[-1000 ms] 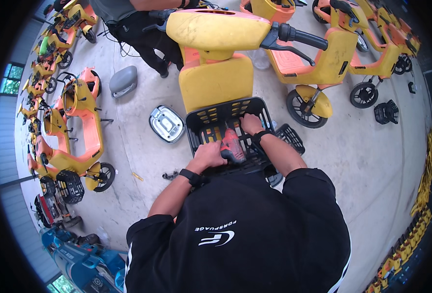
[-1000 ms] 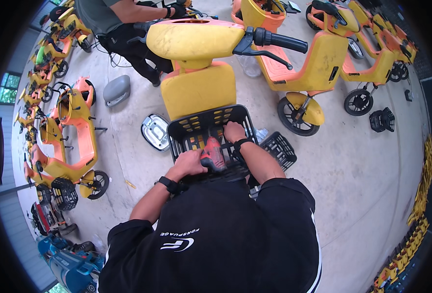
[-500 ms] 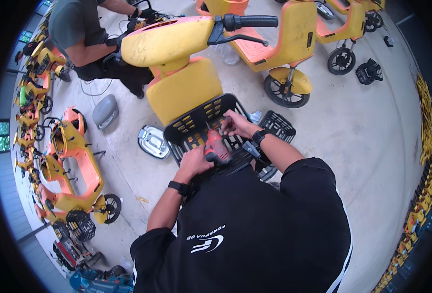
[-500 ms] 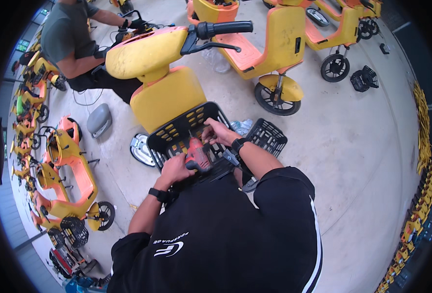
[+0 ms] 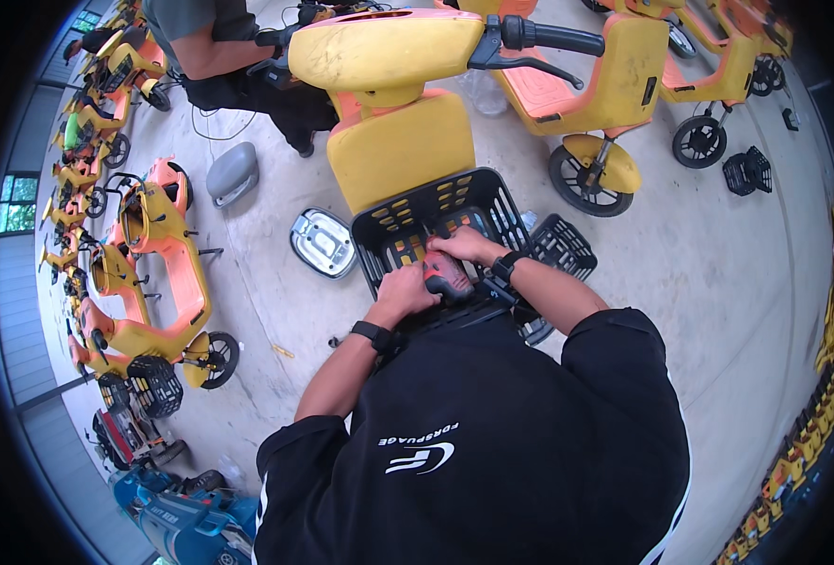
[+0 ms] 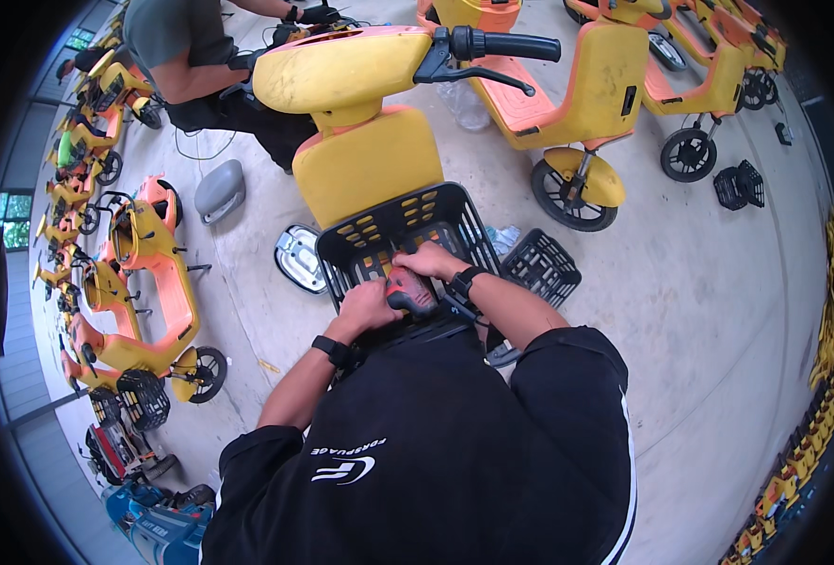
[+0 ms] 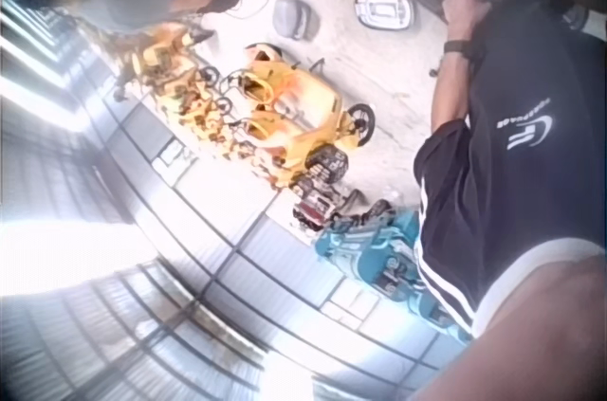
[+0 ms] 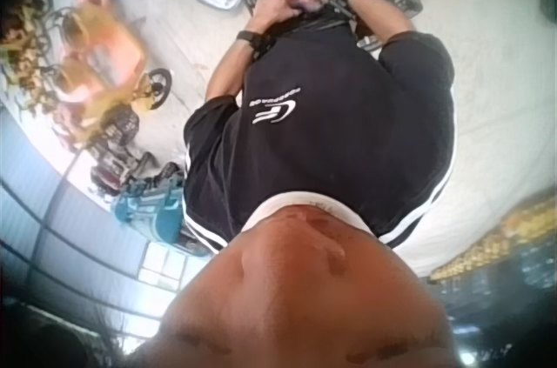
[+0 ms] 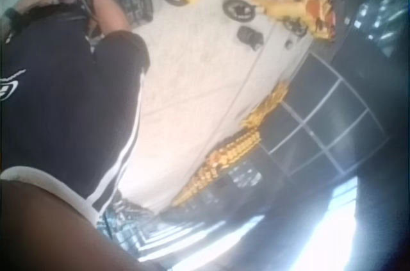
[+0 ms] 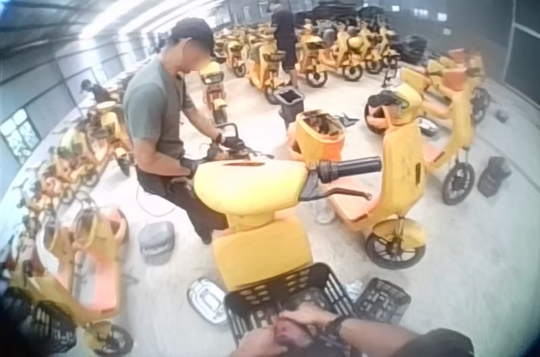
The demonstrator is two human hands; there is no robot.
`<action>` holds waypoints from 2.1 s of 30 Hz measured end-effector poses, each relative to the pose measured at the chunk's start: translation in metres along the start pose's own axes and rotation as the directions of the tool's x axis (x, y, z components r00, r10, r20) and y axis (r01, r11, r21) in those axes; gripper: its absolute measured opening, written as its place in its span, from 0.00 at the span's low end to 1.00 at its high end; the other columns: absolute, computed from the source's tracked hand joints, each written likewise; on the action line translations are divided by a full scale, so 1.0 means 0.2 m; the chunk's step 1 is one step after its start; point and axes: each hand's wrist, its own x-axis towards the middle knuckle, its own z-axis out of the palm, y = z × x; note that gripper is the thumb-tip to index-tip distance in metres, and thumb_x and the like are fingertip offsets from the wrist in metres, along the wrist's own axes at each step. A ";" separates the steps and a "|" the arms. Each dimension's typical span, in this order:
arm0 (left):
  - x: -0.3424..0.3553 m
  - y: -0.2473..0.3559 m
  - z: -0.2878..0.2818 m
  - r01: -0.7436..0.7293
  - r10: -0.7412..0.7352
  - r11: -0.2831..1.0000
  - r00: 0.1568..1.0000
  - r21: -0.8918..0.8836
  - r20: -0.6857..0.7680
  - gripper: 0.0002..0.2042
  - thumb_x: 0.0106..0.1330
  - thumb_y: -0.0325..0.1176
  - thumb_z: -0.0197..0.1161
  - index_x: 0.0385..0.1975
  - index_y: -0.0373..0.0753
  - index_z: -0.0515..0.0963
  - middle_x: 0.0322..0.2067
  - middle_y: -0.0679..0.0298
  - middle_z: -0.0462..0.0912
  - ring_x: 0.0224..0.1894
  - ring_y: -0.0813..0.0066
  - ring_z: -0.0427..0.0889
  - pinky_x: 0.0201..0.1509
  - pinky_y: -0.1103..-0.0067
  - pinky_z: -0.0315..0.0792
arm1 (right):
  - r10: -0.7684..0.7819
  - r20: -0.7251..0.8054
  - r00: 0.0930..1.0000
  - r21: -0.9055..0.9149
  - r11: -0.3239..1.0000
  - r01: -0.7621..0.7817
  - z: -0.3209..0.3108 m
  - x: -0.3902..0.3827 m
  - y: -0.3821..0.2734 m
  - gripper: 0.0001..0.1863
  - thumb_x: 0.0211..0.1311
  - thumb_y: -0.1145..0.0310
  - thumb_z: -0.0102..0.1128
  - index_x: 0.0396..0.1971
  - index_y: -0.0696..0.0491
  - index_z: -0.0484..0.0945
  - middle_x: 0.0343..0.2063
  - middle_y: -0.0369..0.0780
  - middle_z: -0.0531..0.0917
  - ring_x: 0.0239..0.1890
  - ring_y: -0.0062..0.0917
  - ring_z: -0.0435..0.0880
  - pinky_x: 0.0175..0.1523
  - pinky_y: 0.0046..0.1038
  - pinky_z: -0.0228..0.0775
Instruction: The person unpackages components from a small bin and then uses a power drill to secure several panels and structural pieces onto various electric scooters.
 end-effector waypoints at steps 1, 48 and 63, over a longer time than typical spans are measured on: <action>0.00 0.00 0.01 0.018 -0.018 0.999 1.000 0.030 -0.020 0.29 0.45 0.46 0.72 0.44 0.32 0.74 0.39 0.49 0.83 0.43 0.53 0.82 0.48 0.67 0.76 | 0.021 -0.012 1.000 -0.023 0.999 -0.021 0.00 0.01 0.00 0.29 0.51 0.45 0.63 0.34 0.61 0.83 0.33 0.46 0.85 0.36 0.29 0.83 0.43 0.27 0.72; 0.02 0.01 0.02 -0.050 0.050 0.994 0.999 0.101 0.000 0.26 0.46 0.46 0.72 0.39 0.32 0.78 0.37 0.50 0.83 0.41 0.54 0.83 0.46 0.67 0.77 | 0.108 -0.033 0.994 -0.026 0.994 -0.109 -0.01 -0.11 -0.04 0.31 0.54 0.40 0.62 0.20 0.59 0.80 0.14 0.39 0.77 0.13 0.22 0.73 0.19 0.25 0.63; 0.02 0.01 0.01 -0.018 0.020 0.995 0.999 0.100 -0.026 0.26 0.45 0.45 0.74 0.40 0.32 0.77 0.36 0.50 0.84 0.41 0.55 0.83 0.45 0.68 0.77 | 0.086 -0.050 0.995 0.048 0.995 -0.084 0.03 -0.03 0.01 0.31 0.52 0.42 0.64 0.25 0.63 0.81 0.16 0.42 0.80 0.15 0.26 0.78 0.21 0.26 0.69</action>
